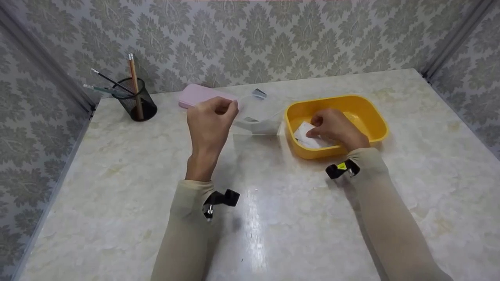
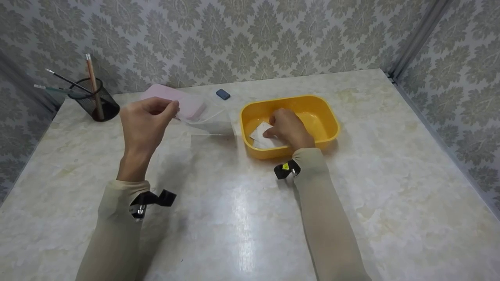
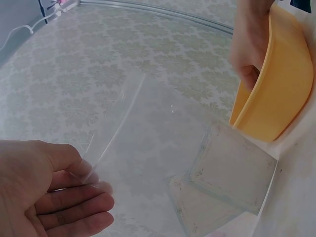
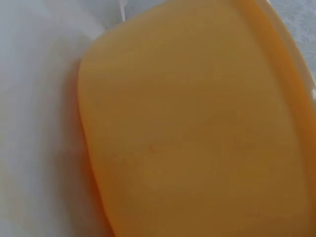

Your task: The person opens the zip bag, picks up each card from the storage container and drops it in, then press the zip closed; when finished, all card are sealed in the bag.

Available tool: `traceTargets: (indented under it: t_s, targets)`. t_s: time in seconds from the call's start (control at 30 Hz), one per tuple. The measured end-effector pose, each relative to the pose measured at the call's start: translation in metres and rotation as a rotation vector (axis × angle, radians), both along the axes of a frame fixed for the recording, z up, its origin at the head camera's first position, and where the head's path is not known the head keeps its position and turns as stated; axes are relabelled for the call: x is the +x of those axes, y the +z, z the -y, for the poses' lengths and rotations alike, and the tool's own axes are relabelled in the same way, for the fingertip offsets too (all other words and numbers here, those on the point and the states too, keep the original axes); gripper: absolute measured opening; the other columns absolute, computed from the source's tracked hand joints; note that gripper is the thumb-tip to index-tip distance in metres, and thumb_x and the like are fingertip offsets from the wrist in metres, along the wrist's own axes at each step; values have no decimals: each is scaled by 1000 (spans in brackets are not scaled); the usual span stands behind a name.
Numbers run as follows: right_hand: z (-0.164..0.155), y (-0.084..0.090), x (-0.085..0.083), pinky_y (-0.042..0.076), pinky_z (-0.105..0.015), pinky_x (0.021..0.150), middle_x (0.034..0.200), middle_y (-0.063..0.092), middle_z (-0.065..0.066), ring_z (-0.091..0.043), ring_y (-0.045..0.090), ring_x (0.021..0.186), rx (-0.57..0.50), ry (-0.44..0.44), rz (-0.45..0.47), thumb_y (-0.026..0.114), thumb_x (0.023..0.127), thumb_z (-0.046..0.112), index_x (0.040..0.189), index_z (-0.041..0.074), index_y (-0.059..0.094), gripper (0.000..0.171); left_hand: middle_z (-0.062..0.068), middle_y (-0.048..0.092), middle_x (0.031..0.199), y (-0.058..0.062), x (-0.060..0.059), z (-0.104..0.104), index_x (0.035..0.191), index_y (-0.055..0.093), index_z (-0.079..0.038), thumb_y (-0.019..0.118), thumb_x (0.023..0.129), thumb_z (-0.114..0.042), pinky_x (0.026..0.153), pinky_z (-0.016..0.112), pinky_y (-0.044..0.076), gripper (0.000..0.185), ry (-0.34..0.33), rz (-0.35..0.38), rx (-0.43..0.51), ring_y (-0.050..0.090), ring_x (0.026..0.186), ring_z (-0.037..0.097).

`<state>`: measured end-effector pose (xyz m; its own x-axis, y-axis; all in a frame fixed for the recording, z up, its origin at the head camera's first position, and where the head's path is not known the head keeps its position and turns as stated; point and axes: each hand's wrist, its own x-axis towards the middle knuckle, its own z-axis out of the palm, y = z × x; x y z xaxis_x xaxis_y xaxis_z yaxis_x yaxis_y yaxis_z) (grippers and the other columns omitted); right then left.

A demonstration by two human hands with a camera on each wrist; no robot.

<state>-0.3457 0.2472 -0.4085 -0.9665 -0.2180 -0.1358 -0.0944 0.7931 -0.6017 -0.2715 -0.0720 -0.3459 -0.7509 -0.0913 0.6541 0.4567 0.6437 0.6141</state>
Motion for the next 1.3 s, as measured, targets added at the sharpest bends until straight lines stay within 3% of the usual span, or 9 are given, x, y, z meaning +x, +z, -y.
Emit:
traceTargets:
  t_s: [0.23,0.37,0.6,0.97,1.07,1.3]
  targets:
    - [-2,-1,1,48,-44,92,110,68,-16,-33,58,99,28,-21,11,85,94,21,113,0,69,32,10,77,77,1,1,0,88,84,-2,74,97,-12,71,41,58,17,-2,-2,-5,74,69,24]
    - [-3,-1,0,48,-42,87,105,66,-14,-31,57,95,-23,-31,14,83,96,20,108,2,68,26,10,77,77,0,1,1,88,84,-2,74,97,-12,71,41,58,17,1,-1,-11,74,69,24]
    - [0,1,3,47,-42,93,113,62,-16,-33,55,102,-13,-32,57,83,95,19,119,1,64,36,9,77,77,0,1,-1,88,84,-2,74,98,-13,72,40,58,17,0,7,-13,74,69,23]
    - [0,1,2,49,-42,92,114,64,-15,-33,55,103,-8,-52,88,84,95,19,118,4,66,33,8,77,77,0,0,-1,87,84,-3,74,97,-13,71,41,58,17,-9,3,-7,73,69,22]
    - [-1,1,1,48,-41,91,112,64,-14,-32,55,101,-54,-51,80,82,96,19,116,4,67,29,8,77,77,0,0,-1,88,84,-3,74,97,-13,71,40,58,17,-10,2,-5,73,69,22]
    - [-7,7,-1,48,-41,91,104,70,-14,-29,57,96,-133,8,-75,76,101,19,106,1,74,18,10,77,77,-1,0,-1,87,84,-1,73,96,-9,70,41,58,16,-18,-10,-7,73,68,24]
